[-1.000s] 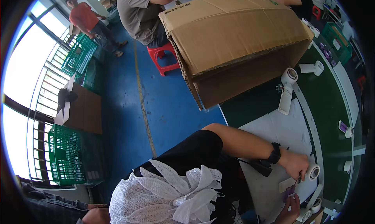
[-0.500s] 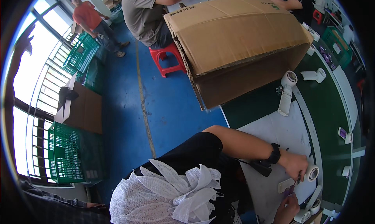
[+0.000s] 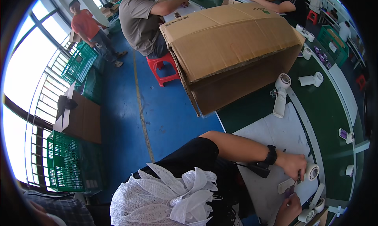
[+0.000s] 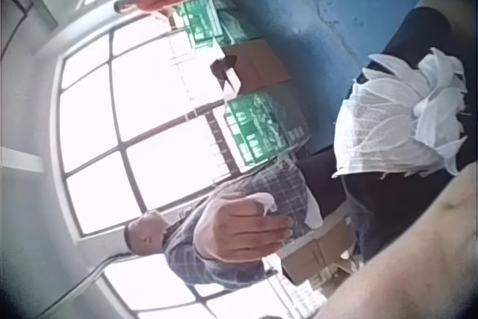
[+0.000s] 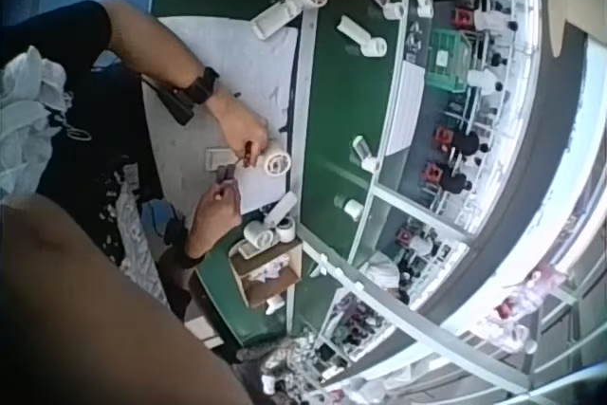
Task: Assembling electronic components by fitting circuit boards onto battery packs and into plastic housings.
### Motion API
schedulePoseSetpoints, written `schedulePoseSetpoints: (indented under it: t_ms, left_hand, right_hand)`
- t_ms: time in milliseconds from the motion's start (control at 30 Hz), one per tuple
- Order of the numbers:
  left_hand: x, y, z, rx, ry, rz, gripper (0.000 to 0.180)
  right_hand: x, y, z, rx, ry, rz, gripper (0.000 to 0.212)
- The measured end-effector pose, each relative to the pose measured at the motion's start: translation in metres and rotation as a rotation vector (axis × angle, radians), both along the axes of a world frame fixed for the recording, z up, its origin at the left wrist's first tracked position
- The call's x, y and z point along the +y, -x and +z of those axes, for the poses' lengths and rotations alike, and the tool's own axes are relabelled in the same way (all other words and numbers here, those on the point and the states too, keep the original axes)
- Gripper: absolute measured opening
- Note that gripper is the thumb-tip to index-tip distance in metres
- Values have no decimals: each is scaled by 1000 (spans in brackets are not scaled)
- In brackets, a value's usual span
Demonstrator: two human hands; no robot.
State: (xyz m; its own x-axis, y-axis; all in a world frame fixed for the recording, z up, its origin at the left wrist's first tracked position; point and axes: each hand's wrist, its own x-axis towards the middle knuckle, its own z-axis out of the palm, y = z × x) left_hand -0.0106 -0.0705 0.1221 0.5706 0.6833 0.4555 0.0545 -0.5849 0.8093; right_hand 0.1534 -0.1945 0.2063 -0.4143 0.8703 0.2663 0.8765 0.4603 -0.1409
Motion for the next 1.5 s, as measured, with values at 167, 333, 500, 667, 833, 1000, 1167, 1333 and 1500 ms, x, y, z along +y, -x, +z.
schedulePoseSetpoints:
  t_ms: [167,333,500,667,833,1000,1167,1333,1500]
  left_hand:
    - [1,3,4,-21,5,6,33]
    - [1,2,2,-18,-14,0,34]
    - [1,3,3,-20,15,-11,34]
    - [2,1,1,-35,-1,-5,34]
    - [4,2,0,-27,-27,-4,33]
    - [-2,6,0,-30,-34,-15,33]
    - [2,-1,-3,-28,-15,-43,33]
    - [34,-28,-17,-61,-7,-154,34]
    - [85,-14,-24,72,104,-46,35]
  right_hand:
    - [0,-5,2,54,37,35,12]
    - [3,-14,-5,115,24,6,16]
    - [2,-13,-4,133,47,-7,16]
    - [3,-16,-5,139,80,-3,15]
    - [5,-11,0,165,119,22,13]
    - [2,-7,3,137,142,46,12]
    - [3,-16,-2,164,212,-49,12]
    - [26,-86,-36,366,282,-294,8]
    - [132,-100,-20,416,382,-248,7]
